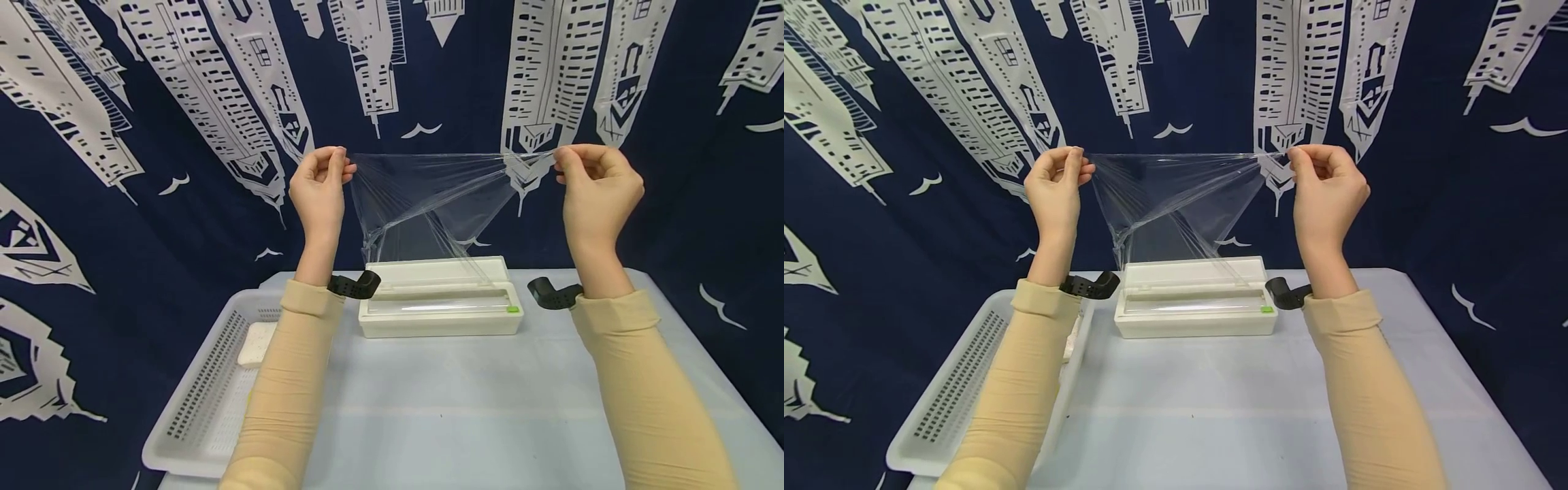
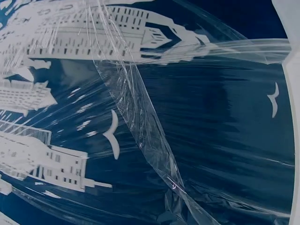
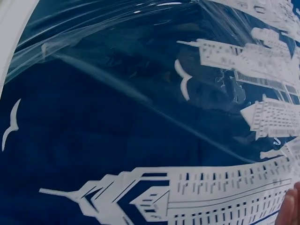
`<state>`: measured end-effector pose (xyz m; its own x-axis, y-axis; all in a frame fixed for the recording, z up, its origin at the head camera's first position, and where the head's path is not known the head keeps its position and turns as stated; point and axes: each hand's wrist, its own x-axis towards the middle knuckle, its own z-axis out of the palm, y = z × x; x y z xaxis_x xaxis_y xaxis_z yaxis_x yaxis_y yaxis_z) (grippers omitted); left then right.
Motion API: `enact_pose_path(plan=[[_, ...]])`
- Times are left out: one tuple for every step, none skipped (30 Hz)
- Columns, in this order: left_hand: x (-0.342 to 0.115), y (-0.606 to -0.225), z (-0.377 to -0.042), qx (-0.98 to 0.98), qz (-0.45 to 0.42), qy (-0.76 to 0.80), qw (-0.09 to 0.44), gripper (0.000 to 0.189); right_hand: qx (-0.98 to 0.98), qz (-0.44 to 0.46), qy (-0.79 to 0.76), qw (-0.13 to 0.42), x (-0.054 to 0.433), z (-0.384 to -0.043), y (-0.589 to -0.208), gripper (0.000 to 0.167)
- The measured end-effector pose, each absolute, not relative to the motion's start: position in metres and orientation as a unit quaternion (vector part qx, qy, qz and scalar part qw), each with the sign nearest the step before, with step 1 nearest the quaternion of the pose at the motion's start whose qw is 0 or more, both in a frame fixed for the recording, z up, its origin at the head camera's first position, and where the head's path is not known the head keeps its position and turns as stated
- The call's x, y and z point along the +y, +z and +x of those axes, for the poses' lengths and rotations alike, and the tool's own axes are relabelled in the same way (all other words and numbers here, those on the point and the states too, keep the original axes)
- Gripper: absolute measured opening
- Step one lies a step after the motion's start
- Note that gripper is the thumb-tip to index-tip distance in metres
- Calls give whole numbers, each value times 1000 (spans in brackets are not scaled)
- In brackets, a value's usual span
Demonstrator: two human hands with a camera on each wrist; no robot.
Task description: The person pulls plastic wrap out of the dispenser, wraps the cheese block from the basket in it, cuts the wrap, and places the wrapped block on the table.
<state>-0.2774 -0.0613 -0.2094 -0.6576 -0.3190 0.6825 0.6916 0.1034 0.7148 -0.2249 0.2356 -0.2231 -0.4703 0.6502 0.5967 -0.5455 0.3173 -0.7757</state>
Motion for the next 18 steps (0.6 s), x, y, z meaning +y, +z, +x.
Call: enact_pose_path(plan=[[-62, -208, -277, -630, -148, -655, 389, 20, -633, -43, 577, 514, 235, -224, -222, 5], [-62, -207, -276, -626, -150, -658, 390, 21, -638, -45, 570, 515, 234, -224, -220, 5], [-63, -205, -274, -622, -153, -661, 390, 21, -642, -46, 566, 514, 233, -223, -219, 5], [-63, -203, -273, -620, -156, -662, 391, 21, -642, -43, 568, 513, 232, -223, -217, 6], [-64, -201, -272, -618, -159, -663, 391, 21, -643, -38, 570, 510, 231, -222, -215, 6], [-65, -199, -270, -616, -160, -664, 392, 21, -642, -32, 576, 505, 230, -222, -213, 7], [-65, -197, -269, -615, -160, -665, 393, 20, -640, -26, 583, 499, 229, -221, -212, 8], [-66, -196, -268, -614, -160, -665, 395, 20, -636, -18, 594, 493, 227, -221, -210, 9], [-67, -194, -266, -613, -159, -664, 397, 19, -632, -9, 603, 487, 226, -221, -209, 8], [-68, -193, -265, -613, -160, -662, 400, 19, -628, -2, 610, 482, 225, -221, -208, 9], [-69, -191, -264, -613, -160, -659, 405, 19, -628, 3, 614, 478, 224, -221, -208, 10], [-70, -189, -263, -611, -159, -658, 411, 19, -627, 7, 617, 475, 223, -221, -207, 11], [-71, -188, -262, -609, -160, -656, 416, 19, -622, 13, 624, 472, 222, -221, -206, 11], [-72, -186, -261, -606, -161, -657, 419, 19, -615, 22, 635, 467, 221, -221, -206, 11], [-72, -184, -260, -603, -162, -658, 422, 18, -606, 31, 647, 462, 220, -221, -205, 11], [-73, -182, -259, -600, -162, -658, 424, 18, -595, 42, 661, 456, 219, -221, -204, 10], [-74, -179, -258, -596, -160, -663, 424, 18, -581, 56, 678, 448, 217, -220, -203, 10], [-75, -177, -258, -592, -159, -666, 424, 17, -566, 71, 695, 437, 216, -220, -201, 9]])
